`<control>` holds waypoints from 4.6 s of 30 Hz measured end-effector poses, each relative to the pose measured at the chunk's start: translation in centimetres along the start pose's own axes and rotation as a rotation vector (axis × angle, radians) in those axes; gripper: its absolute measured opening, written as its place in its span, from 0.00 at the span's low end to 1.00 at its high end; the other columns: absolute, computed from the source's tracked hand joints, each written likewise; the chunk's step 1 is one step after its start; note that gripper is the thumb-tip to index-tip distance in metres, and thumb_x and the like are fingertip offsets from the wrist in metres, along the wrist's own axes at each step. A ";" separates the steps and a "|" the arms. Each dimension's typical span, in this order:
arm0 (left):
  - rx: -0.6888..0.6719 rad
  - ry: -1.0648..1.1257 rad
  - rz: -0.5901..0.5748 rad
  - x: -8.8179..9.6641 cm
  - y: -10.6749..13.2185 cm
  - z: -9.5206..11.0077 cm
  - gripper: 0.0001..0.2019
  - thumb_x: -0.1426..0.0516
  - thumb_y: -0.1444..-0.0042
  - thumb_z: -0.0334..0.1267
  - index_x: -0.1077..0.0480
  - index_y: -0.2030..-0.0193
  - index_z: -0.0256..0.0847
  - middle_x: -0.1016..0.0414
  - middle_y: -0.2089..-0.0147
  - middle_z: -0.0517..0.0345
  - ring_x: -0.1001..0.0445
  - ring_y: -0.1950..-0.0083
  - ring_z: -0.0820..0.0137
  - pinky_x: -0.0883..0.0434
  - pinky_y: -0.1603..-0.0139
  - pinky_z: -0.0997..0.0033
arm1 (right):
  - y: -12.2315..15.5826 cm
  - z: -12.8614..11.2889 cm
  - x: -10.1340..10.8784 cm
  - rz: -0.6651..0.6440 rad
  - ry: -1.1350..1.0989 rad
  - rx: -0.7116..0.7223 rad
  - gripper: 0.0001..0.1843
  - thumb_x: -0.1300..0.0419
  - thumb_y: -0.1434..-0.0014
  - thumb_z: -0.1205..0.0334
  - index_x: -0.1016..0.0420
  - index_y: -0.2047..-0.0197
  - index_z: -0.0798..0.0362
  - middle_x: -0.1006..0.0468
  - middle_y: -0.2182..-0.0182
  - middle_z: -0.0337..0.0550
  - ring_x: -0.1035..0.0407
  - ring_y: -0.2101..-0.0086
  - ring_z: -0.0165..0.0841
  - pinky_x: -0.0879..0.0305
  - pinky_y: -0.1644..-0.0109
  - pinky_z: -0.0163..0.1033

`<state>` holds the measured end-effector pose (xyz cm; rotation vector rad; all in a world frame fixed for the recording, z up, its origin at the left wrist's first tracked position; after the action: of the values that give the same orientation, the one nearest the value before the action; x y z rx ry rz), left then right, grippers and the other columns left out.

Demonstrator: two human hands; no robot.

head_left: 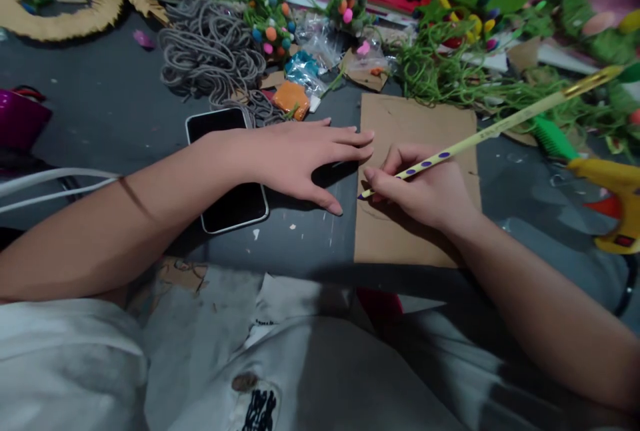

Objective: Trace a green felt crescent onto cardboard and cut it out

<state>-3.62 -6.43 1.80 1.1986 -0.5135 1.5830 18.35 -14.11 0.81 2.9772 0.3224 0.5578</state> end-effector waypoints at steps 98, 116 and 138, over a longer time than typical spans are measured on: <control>-0.016 0.041 0.031 -0.5 0.1 -0.4 0.48 0.41 0.40 0.69 0.48 0.18 0.54 0.59 0.14 0.58 0.55 0.15 0.51 0.61 0.16 0.49 | -0.1 -0.4 0.0 0.028 0.031 -0.027 0.20 0.26 0.41 0.56 0.31 0.77 0.49 0.20 0.80 0.40 0.26 0.79 0.32 0.36 0.78 0.34; -0.018 -0.035 0.045 -0.5 0.4 0.0 0.48 0.41 0.36 0.66 0.51 0.17 0.47 0.57 0.15 0.51 0.55 0.15 0.53 0.58 0.16 0.49 | 0.0 -0.1 0.4 -0.018 -0.109 -0.037 0.24 0.21 0.46 0.49 0.30 0.79 0.50 0.21 0.81 0.39 0.22 0.78 0.34 0.32 0.77 0.33; -0.176 -0.026 0.300 -0.4 0.5 -0.3 0.21 0.43 0.27 0.50 0.26 0.36 0.39 0.24 0.34 0.42 0.23 0.35 0.54 0.26 0.35 0.54 | -3.1 2.3 7.9 0.247 -0.162 0.002 0.28 0.27 0.46 0.31 0.16 0.66 0.50 0.14 0.70 0.46 0.19 0.71 0.34 0.21 0.67 0.37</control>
<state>-4.19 -6.56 1.48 1.0453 -0.8639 1.7327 25.83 -9.42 0.97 3.0587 -0.0597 0.3330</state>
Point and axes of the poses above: each hand's wrist, its own y-axis away from the middle knuckle, its own x-axis out of the back of the hand, z = x × y, the point moved 1 cm from there along -y, towards the middle knuckle
